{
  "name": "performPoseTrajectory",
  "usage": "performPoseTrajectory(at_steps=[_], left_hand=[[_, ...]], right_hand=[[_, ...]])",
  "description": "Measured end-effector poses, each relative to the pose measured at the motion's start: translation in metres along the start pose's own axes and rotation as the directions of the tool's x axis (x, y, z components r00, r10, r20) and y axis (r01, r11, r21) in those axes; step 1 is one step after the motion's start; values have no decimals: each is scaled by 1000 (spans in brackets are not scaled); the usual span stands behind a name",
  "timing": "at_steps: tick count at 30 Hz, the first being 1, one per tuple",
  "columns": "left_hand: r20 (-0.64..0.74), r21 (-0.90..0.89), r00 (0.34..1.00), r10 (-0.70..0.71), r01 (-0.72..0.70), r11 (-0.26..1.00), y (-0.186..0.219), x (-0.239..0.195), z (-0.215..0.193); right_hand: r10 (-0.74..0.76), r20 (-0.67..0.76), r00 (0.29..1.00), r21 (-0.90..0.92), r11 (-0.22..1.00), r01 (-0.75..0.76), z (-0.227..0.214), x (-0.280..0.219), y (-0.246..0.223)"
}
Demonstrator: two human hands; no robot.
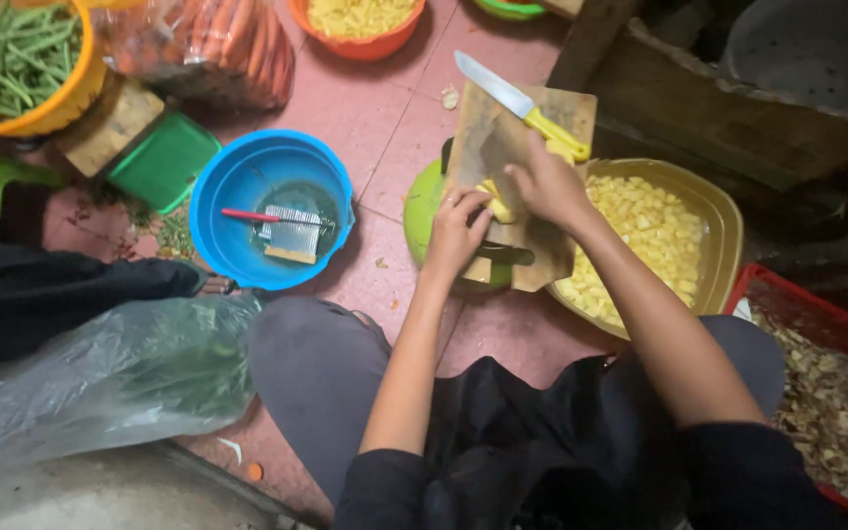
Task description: Peeling potatoes with a handheld peeler and then slicing them using a wavy-bladed cutter on a wooden board.
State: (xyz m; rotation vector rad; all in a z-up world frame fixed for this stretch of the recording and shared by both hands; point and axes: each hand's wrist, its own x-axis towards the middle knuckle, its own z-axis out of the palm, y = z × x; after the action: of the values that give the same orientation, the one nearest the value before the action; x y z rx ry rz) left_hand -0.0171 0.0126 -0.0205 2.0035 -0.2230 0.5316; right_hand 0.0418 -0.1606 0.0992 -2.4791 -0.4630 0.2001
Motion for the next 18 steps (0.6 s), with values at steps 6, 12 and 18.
performPoseTrajectory(at_steps=[6,12,18], left_hand=[[-131,291,984,-120,153,944,30,12,45],[-128,374,984,-120,160,914,18,32,81],[243,14,969,-50,48,999,-8,28,11]], right_hand=[[43,-377,925,193,981,33,-60,-52,10],[323,-380,867,340,920,-194,-53,-81,70],[237,-354,905,299,945,-130,-63,-94,52]])
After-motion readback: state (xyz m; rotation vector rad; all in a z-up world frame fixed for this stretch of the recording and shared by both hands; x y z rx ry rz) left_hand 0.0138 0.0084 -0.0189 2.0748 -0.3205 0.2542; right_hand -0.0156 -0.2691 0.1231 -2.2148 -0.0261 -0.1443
